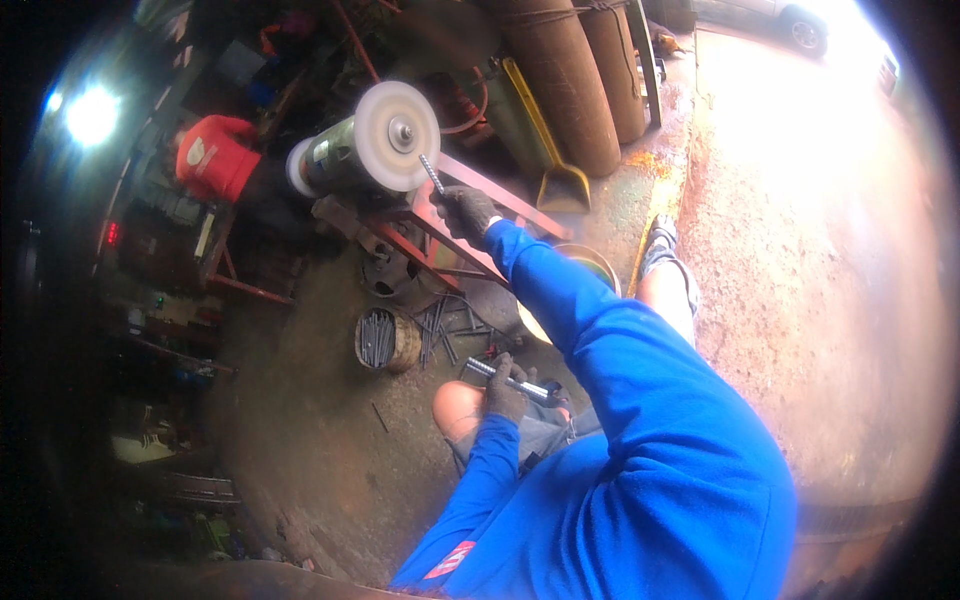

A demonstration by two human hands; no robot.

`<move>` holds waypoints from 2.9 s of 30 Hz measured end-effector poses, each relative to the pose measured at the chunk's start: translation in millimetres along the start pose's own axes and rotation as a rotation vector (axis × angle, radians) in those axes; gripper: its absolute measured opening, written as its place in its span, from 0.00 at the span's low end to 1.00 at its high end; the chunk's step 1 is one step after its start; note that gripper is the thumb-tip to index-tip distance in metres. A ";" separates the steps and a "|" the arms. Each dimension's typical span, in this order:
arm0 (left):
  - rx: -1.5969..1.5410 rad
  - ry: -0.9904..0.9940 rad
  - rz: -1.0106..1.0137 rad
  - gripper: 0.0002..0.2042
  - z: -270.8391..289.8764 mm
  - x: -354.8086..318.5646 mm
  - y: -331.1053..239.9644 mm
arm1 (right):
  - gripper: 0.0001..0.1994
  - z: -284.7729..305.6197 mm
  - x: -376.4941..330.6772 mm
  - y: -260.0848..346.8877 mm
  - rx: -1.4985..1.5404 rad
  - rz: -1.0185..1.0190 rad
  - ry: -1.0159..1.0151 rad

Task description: The person sits at a bench grinder and repeatedly grinds the ends of metal rods, creating sparks. They pick up rods from a bucket, grind them, and place them back into the bucket.

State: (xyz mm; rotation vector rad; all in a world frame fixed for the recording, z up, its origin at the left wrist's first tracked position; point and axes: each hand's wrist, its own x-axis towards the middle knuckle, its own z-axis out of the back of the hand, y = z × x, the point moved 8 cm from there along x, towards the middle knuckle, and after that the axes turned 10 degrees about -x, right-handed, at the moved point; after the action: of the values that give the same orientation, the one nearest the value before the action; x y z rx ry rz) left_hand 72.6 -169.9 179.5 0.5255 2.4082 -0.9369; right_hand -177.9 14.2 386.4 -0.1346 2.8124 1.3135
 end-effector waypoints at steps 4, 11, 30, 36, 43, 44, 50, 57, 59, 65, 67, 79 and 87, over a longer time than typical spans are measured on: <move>0.010 -0.009 -0.007 0.05 -9.3 -3.7 -0.9 | 0.10 -1.2 6.7 -0.6 0.058 -0.067 -0.015; 0.028 -0.054 -0.015 0.06 0.4 -6.3 -2.9 | 0.08 -13.0 6.2 12.8 -0.591 0.133 -0.047; 0.046 -0.033 -0.012 0.05 -12.3 -9.3 -5.3 | 0.10 3.4 4.1 36.6 -0.633 0.037 -0.296; 0.109 -0.013 0.008 0.06 -14.6 4.9 6.5 | 0.12 31.2 -3.4 33.5 -0.211 0.065 -0.168; 0.097 0.016 0.017 0.05 -10.7 -0.4 8.7 | 0.07 87.1 -62.2 -46.6 0.120 -0.141 -0.201; 0.052 0.018 0.018 0.04 -12.0 3.3 12.7 | 0.07 109.9 -74.1 -65.3 0.099 -0.149 -0.213; 0.107 0.009 -0.064 0.07 -20.7 2.1 2.0 | 0.03 175.5 -181.1 -154.4 0.087 -0.246 -0.463; 0.075 0.035 -0.058 0.07 -18.5 10.9 12.5 | 0.05 179.8 -243.7 -201.1 0.169 -0.417 -0.540; 0.065 0.013 -0.055 0.08 -14.5 13.8 13.3 | 0.05 176.2 -253.0 -202.2 0.127 -0.412 -0.492; -0.013 -0.002 0.012 0.05 -28.2 9.0 21.1 | 0.04 200.5 -252.4 -189.6 -0.555 -0.186 -0.345; 0.028 -0.028 0.039 0.07 -28.4 5.5 21.9 | 0.04 190.3 -254.3 -170.5 -0.986 -0.080 -0.266; -0.103 0.109 -0.086 0.05 -32.5 27.4 16.9 | 0.07 143.8 -255.5 -121.0 -1.315 0.271 -0.172; -0.187 0.156 -0.033 0.06 -23.8 46.7 37.4 | 0.02 117.7 -264.0 -122.4 -0.147 -0.160 -0.277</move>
State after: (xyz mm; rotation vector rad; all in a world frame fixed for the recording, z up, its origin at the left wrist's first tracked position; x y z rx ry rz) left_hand 47.1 -119.4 148.7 0.5065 2.6182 -0.6967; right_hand 95.7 43.1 235.4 -0.1635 2.4247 1.3823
